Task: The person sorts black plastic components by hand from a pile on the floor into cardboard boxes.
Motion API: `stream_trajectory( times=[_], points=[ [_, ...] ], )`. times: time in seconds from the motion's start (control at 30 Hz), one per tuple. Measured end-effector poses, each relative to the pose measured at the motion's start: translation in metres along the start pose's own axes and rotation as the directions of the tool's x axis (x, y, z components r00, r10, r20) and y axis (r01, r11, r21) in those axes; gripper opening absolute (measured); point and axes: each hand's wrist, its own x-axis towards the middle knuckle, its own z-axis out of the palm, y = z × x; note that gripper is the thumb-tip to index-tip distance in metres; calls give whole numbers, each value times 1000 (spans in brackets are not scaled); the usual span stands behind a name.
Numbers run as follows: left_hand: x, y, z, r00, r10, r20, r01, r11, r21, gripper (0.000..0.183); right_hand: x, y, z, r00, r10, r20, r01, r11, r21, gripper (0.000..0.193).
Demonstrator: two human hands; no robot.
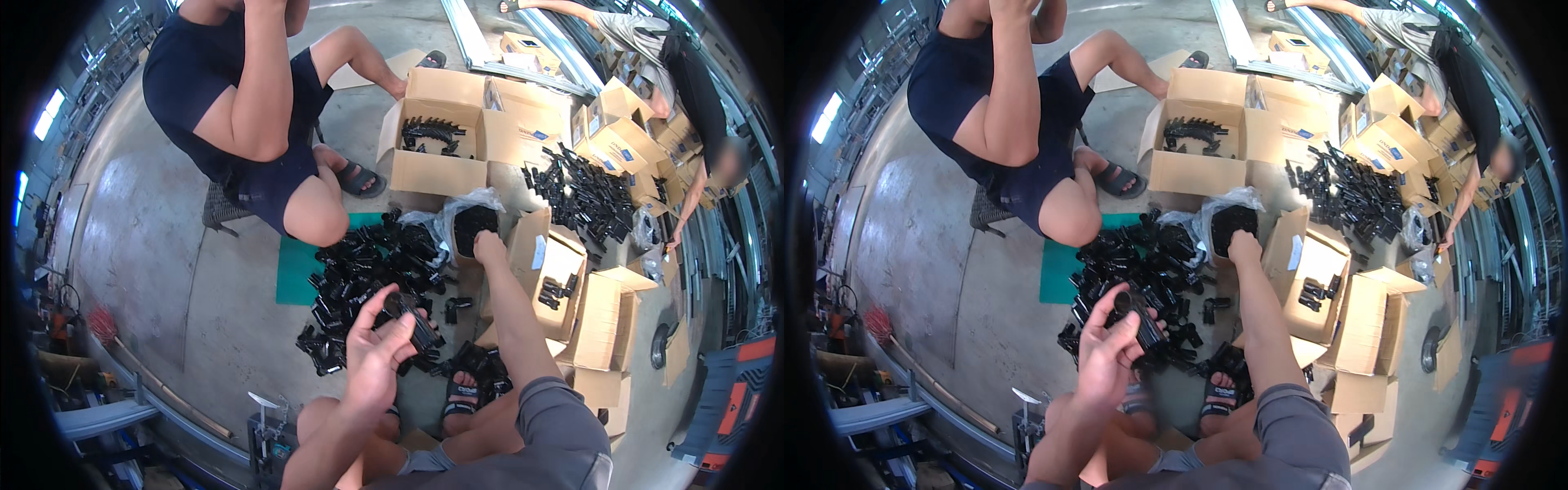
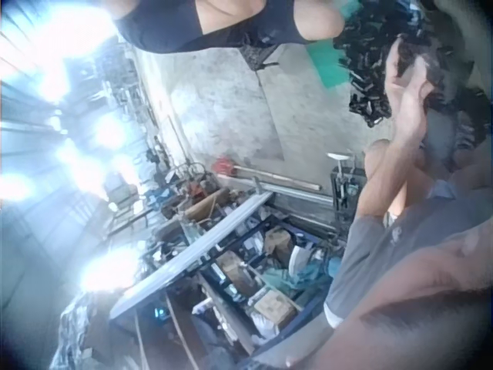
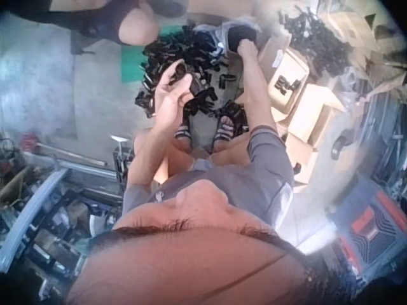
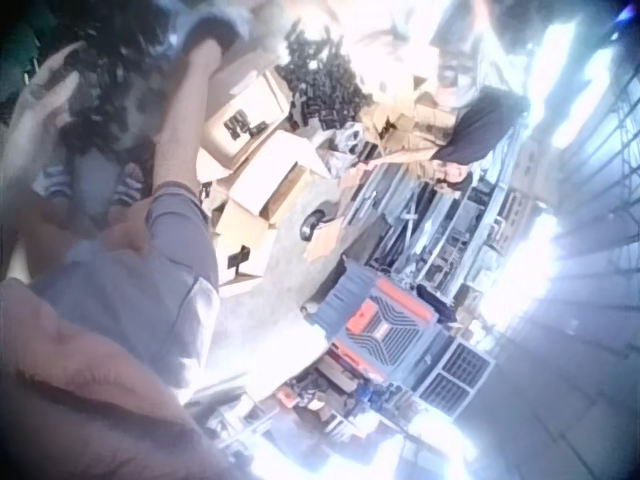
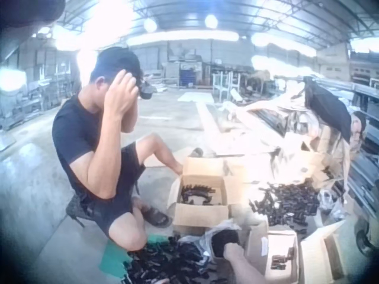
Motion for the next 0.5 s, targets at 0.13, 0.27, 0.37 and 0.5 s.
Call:
stream_trajectory(
  times=[0.13, 0.27, 0.37, 0.5],
  points=[
    [4, -5, -5, 998, -55, -13, 55, 998, -13, 59, 12, 5, 44, 998, 2, 65, 8, 990, -140, 18],
    [9, 1, -8, 996, -72, -57, 73, 997, 8, 60, 23, 0, 52, 995, 95, 12, -94, 993, -77, 22],
    [14, 4, -7, 996, -73, -55, 73, 997, 1, 59, 28, 5, 53, 994, 96, 48, -91, 990, -110, 27],
    [13, 5, -9, 997, -56, -55, 56, 998, 0, 59, 34, 0, 47, 986, 41, 162, -9, 981, -193, 30]
  ],
)
